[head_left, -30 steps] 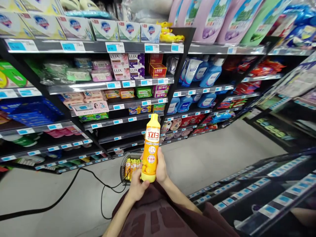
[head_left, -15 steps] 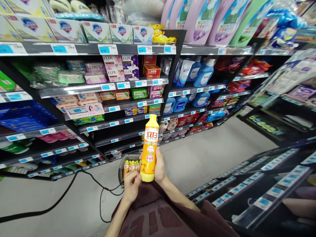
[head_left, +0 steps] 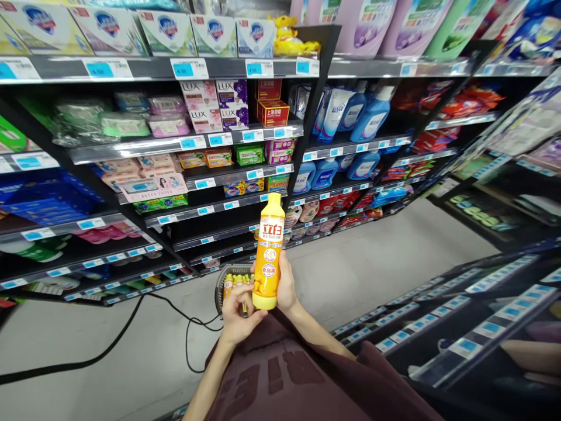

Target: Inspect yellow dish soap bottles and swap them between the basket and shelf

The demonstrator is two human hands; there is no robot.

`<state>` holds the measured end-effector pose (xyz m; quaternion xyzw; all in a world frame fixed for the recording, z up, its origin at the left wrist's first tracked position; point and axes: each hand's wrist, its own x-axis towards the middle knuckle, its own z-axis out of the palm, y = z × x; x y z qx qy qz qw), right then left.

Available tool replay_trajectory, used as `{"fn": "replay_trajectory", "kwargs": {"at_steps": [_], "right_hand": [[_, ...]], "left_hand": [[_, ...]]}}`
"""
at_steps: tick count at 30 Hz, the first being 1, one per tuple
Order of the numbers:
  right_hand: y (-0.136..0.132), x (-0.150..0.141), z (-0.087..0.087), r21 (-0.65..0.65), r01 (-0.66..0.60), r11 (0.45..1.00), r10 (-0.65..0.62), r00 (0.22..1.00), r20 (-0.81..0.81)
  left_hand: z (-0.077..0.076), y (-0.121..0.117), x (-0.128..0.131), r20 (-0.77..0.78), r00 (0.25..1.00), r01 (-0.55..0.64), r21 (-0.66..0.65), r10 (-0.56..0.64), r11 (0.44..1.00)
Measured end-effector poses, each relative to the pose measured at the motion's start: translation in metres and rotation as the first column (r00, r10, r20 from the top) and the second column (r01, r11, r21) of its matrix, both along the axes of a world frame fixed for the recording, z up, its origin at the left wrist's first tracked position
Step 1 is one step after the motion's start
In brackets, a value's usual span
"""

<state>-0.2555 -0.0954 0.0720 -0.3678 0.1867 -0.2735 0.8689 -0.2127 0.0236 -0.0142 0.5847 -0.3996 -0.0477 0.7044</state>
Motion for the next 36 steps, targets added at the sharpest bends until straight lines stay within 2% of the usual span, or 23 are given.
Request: {"fn": "replay_trajectory", "kwargs": {"at_steps": [13, 23, 36], "right_hand": [[-0.0014, -0.0005, 0.0031, 0.054, -0.026, 0.998, 0.024, 0.999, 0.024], [-0.0021, -0.0008, -0.0007, 0.041, -0.002, 0.999, 0.002, 1.000, 0.000], [-0.0017, -0.0016, -0.0018, 0.048, -0.016, 0.999, 0.016, 1.000, -0.006]], "left_hand": [[0.0083, -0.0039, -0.0026, -0.038, 0.998, -0.054, 0.029, 0.055, 0.998], [0.0078, -0.0013, -0.0012, -0.097, 0.995, 0.007, 0.047, -0.002, 0.999], [0.0071, -0.0005, -0.0005, -0.066, 0.998, -0.019, 0.080, 0.024, 0.997]]}}
